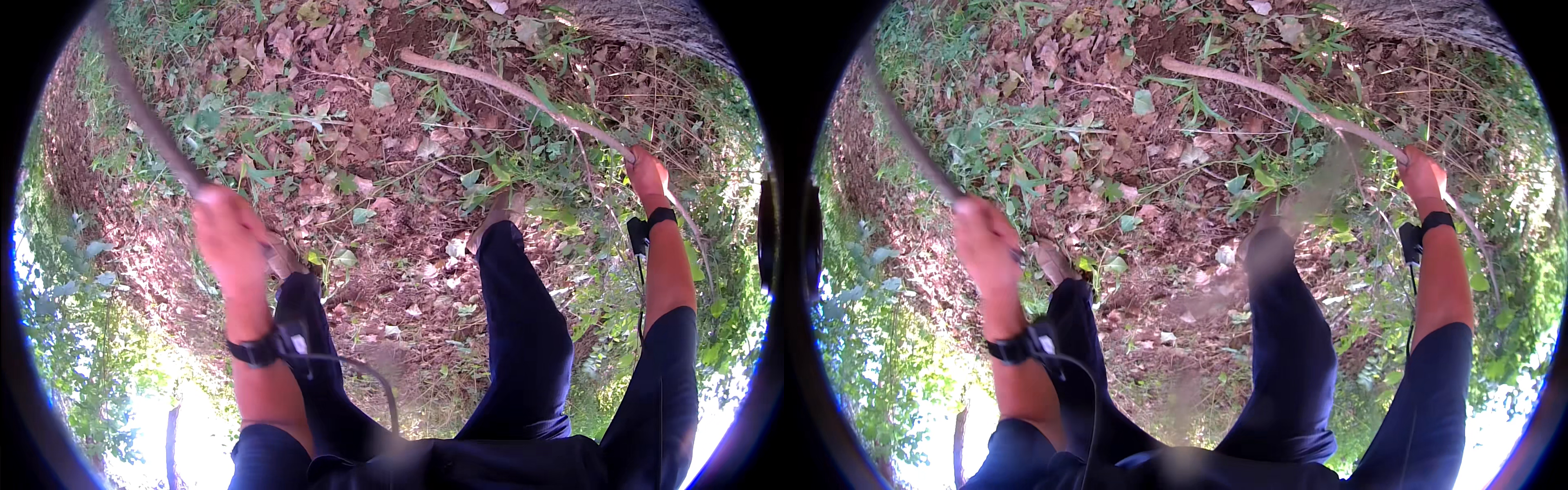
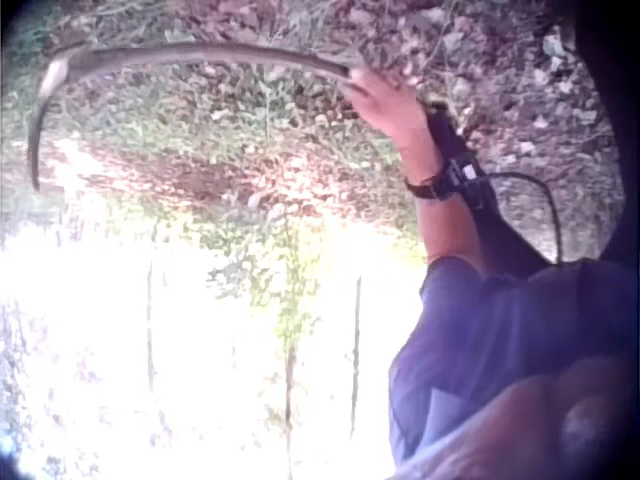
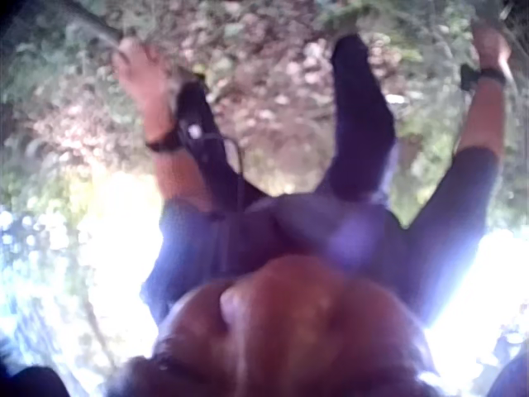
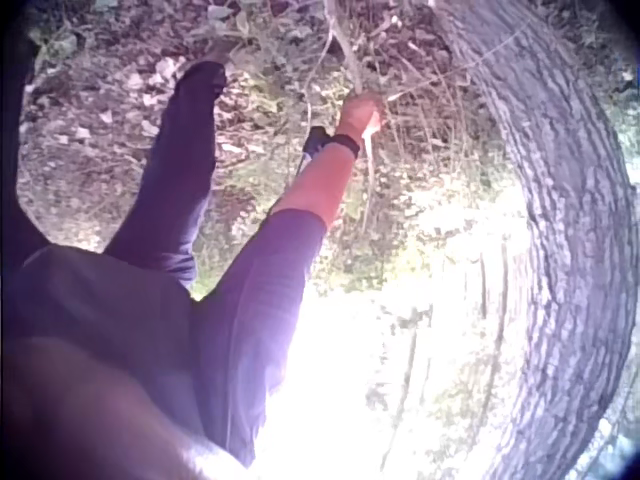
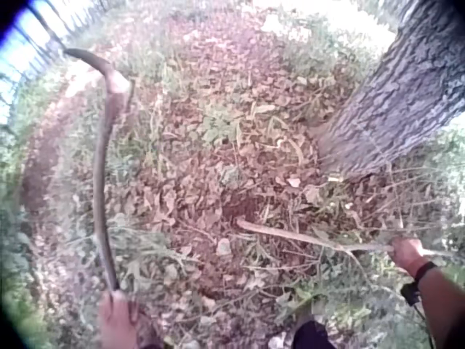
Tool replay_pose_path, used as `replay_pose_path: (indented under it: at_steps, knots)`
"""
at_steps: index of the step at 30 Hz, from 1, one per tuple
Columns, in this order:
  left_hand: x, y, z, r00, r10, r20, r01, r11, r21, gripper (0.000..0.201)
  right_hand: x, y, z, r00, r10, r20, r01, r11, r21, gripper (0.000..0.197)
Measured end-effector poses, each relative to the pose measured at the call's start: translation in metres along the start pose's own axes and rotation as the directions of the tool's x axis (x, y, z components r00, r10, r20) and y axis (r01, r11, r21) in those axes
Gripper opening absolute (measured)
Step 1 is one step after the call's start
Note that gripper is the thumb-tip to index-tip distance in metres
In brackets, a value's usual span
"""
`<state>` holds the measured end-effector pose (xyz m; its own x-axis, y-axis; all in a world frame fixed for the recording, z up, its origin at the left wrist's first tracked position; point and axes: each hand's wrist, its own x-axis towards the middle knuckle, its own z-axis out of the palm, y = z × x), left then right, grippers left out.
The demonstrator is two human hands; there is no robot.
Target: The person uses a brush hook to cut and clear small branches and leaves from trees and the ground in a wooded area.
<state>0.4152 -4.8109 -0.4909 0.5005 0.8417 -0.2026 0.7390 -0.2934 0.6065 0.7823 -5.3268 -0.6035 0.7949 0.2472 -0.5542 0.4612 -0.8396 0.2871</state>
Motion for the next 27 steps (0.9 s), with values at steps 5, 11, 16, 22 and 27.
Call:
replay_pose_path:
  at_steps: [5,11,16,22,27]
  knots:
    - [0.071,0.048,0.014,0.971,-0.029,-0.237,-0.14,0.736,-0.662,0.034,0.006,0.0,-0.001,1.0,0.0,-0.001,0.0,1.0,-0.001,0.015]
    - [-0.108,-0.016,0.148,0.652,-0.477,0.589,0.327,0.878,0.349,0.038,0.018,0.011,0.007,1.0,-0.03,0.008,0.03,1.0,-0.007,0.016]
    - [-0.158,-0.096,0.076,0.732,-0.455,0.507,0.316,0.886,0.339,0.034,0.018,0.013,0.025,0.995,-0.015,0.098,0.009,0.998,0.063,0.017]
    - [0.006,0.005,0.008,0.999,-0.032,-0.023,0.03,0.997,-0.072,0.037,0.014,0.009,0.045,0.996,0.004,0.085,-0.003,1.0,-0.013,0.016]
    - [0.062,0.087,0.047,0.958,-0.052,-0.282,-0.109,0.844,-0.525,0.029,0.015,0.011,0.047,0.992,-0.007,0.125,-0.001,0.998,0.068,0.017]
